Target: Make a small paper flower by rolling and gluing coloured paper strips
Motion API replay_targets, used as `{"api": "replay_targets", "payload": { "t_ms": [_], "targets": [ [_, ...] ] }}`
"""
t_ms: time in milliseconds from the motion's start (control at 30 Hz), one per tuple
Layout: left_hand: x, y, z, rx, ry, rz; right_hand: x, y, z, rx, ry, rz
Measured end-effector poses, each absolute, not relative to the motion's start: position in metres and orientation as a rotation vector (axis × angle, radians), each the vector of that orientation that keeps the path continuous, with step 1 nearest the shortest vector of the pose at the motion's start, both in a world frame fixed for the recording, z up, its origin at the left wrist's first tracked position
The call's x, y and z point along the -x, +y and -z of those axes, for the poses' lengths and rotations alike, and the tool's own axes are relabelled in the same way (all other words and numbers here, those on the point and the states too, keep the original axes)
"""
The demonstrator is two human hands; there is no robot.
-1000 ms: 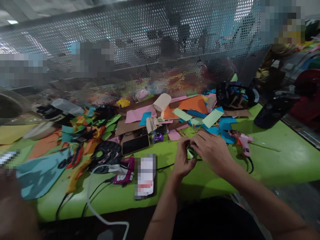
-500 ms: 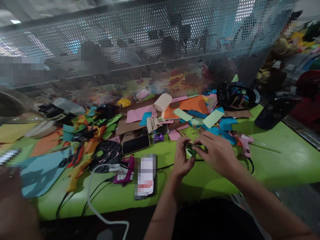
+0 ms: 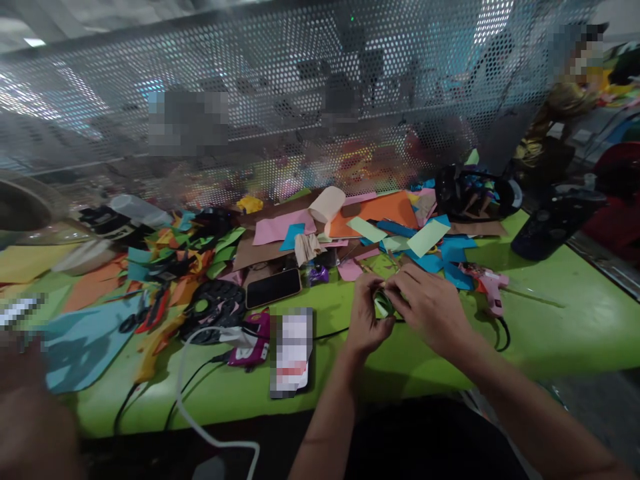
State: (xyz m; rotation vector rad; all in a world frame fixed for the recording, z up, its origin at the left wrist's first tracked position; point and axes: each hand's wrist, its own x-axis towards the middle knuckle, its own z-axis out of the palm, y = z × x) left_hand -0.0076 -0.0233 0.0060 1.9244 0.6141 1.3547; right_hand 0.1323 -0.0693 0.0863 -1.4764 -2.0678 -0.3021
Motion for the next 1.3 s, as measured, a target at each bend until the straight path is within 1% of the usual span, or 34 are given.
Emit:
{"api": "replay_targets", "payload": {
  "t_ms": [400, 700, 800, 1067, 1300],
  "targets": [
    [0.007, -0.023, -0.003, -1.917, 0.630, -1.311, -0.132, -0.066, -0.103, 1.523, -2.217, 0.441],
    [0.007, -0.024, -0.003, -1.879, 0.604, -1.288, -0.131, -0.062, -0.104, 1.476, -2.235, 0.442],
    [0.007, -0.025, -0.005, -1.849, 0.601, -1.299, -0.132, -0.061, -0.105, 1.480, -2.223, 0.388],
    [0.008, -0.024, -0.008, -1.800, 0.615, -1.394, -0.145, -0.066, -0.102, 1.430, -2.055, 0.109],
    [0.008, -0.023, -0.004, -1.826, 0.665, -1.412, -0.140, -0.069, -0.091, 1.412, -2.061, 0.082]
  ]
}}
